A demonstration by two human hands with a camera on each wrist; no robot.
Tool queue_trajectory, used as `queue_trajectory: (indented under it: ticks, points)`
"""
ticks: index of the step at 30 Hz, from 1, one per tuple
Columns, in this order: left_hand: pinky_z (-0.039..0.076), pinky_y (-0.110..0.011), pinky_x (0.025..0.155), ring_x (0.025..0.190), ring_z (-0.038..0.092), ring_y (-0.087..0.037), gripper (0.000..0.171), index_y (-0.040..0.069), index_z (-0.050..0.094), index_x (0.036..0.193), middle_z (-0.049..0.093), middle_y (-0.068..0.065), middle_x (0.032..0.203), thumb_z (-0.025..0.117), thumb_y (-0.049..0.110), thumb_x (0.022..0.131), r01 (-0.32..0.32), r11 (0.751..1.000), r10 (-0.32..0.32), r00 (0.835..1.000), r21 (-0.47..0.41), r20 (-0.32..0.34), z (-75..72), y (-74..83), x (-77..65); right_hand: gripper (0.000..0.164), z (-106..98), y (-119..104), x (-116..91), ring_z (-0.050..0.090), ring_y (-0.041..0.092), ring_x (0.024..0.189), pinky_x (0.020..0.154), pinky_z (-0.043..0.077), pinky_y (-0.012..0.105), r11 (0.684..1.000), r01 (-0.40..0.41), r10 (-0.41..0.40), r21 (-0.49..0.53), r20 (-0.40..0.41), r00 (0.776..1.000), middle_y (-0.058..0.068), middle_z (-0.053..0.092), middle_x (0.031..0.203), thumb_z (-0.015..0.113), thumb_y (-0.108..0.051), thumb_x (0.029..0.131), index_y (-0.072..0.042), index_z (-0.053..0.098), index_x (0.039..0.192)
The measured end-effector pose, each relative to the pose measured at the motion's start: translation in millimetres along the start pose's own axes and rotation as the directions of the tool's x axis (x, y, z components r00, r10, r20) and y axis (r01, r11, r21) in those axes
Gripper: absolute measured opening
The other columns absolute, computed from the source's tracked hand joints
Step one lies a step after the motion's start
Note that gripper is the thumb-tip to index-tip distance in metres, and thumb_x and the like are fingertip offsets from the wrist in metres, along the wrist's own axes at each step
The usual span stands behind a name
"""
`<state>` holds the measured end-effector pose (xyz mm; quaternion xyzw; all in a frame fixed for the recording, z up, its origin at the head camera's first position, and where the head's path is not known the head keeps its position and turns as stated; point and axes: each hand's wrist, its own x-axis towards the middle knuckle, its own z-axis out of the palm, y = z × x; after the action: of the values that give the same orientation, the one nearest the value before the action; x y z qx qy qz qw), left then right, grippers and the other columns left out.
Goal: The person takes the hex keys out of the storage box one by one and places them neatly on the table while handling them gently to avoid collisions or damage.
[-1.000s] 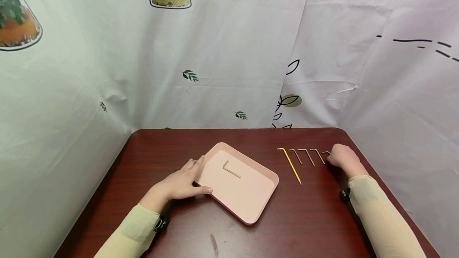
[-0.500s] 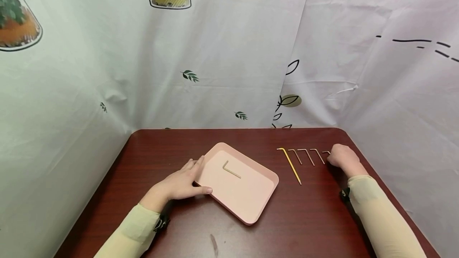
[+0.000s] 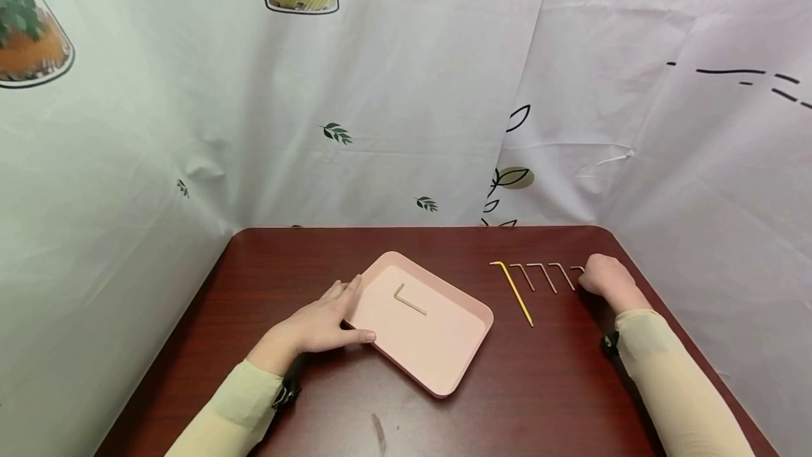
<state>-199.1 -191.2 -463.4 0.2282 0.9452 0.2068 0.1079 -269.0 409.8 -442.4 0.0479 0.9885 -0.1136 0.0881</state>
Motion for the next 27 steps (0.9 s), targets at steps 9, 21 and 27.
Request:
queue_trajectory:
  ticks: [9, 21, 27]
  points:
    - [0.035, -0.065, 0.126, 0.167, 0.021, -0.049, 0.127, 0.003, 0.017, 0.178, 0.025, -0.020, 0.182, 0.071, 0.080, 0.093, -0.004, 1.000, 0.004, 1.000, 0.002, 0.001, -1.2, 0.7, -0.5, 0.023, -2.2, -3.0, -5.8, 0.056, 0.035, 0.075, 0.071, 0.053, 0.055, 1.000, 0.006, -0.006, -0.001, -0.003, 1.000, 0.015, 0.059, 0.077, 0.062, -0.013, 0.089, -0.013, 0.053, 0.067]
    - [0.035, -0.065, 0.126, 0.167, 0.021, -0.050, 0.128, 0.004, 0.016, 0.178, 0.025, -0.023, 0.181, 0.071, 0.081, 0.093, -0.002, 1.000, 0.002, 1.000, 0.006, 0.000, -0.4, -0.3, -0.5, 0.023, -6.1, -7.8, -9.5, 0.063, 0.045, 0.084, 0.076, 0.056, 0.061, 0.999, -0.027, 0.027, 0.017, -0.009, 1.000, 0.027, 0.064, 0.089, 0.066, -0.017, 0.095, 0.003, 0.058, 0.086]
    - [0.035, -0.065, 0.126, 0.167, 0.020, -0.049, 0.128, 0.004, 0.016, 0.178, 0.025, -0.021, 0.182, 0.071, 0.081, 0.092, 0.004, 1.000, -0.004, 1.000, 0.003, 0.002, -0.6, 0.6, -0.6, 0.054, -4.6, -11.5, -11.9, 0.063, 0.063, 0.106, 0.082, 0.056, 0.069, 0.999, -0.050, 0.050, 0.021, -0.029, 0.998, 0.049, 0.056, 0.119, 0.067, -0.023, 0.096, 0.023, 0.049, 0.119]
